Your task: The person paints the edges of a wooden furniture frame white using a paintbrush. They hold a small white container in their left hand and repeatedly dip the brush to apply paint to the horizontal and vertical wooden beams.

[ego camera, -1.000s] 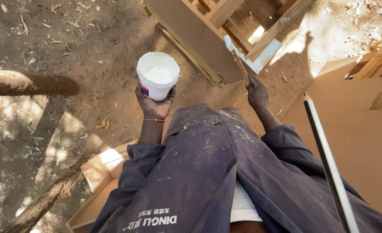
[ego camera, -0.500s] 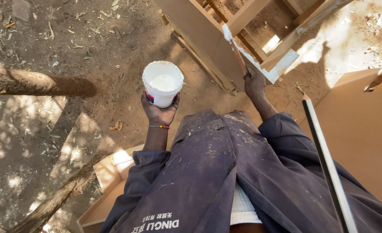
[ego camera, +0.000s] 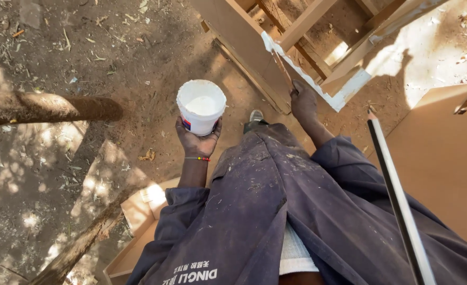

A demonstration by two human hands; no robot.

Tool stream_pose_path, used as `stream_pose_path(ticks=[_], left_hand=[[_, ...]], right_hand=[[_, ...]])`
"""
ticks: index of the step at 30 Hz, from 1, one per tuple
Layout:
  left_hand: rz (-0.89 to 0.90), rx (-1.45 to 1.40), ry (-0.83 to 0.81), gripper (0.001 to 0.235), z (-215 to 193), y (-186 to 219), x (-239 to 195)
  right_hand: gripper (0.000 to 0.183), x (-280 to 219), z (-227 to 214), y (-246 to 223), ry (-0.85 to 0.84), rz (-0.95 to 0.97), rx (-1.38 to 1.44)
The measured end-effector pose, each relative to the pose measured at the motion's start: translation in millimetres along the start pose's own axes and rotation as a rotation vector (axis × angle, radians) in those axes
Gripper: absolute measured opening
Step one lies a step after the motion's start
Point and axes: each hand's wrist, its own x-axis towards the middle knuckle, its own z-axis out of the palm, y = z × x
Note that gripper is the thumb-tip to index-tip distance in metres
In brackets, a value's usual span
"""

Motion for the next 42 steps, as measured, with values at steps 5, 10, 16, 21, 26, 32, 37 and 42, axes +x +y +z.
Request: stream_pose_path(ticks=[5,10,16,21,26,32,37,42], left_hand=[[-0.021,0.021,0.023,0.061,31.8,-2.8,20.1],[-0.007,0.092,0.028,0.063,72.8,8.5,44.6],[0.018,0.131,0.027,0.064,132.9,12.6,64.4],[0.025,0.179,0.000,0.065,159.4,18.5,78.3],[-0.031,0.216,0.004,0.066,173.4,31.5,107.5],[-0.074,0.252,-0.027,0.068,191.9,68.9,140.5],[-0.123,0.262,-0.075,0.066,212.7,112.9,154.5],[-0.140,0.249,-0.097,0.065,216.6,152.6,165.5]], right_hand=[[0.040,-6.7,-21.3,-24.6,0.026,0.081,0.021],[0.039,-6.7,-30.5,-32.9,-0.027,0.108,-0.006],[0.038,-6.8,-22.8,-34.5,-0.041,-0.038,0.089],[0.038,5.6,-5.4,-25.0,-0.018,-0.056,0.175],[0.038,12.5,12.9,-38.7,-0.049,-0.002,0.125],[0.037,34.3,53.7,-68.1,-0.017,0.055,0.047],[0.037,49.6,75.0,-111.9,0.047,0.026,0.031],[0.033,71.6,100.4,-143.0,0.085,-0.074,0.018]])
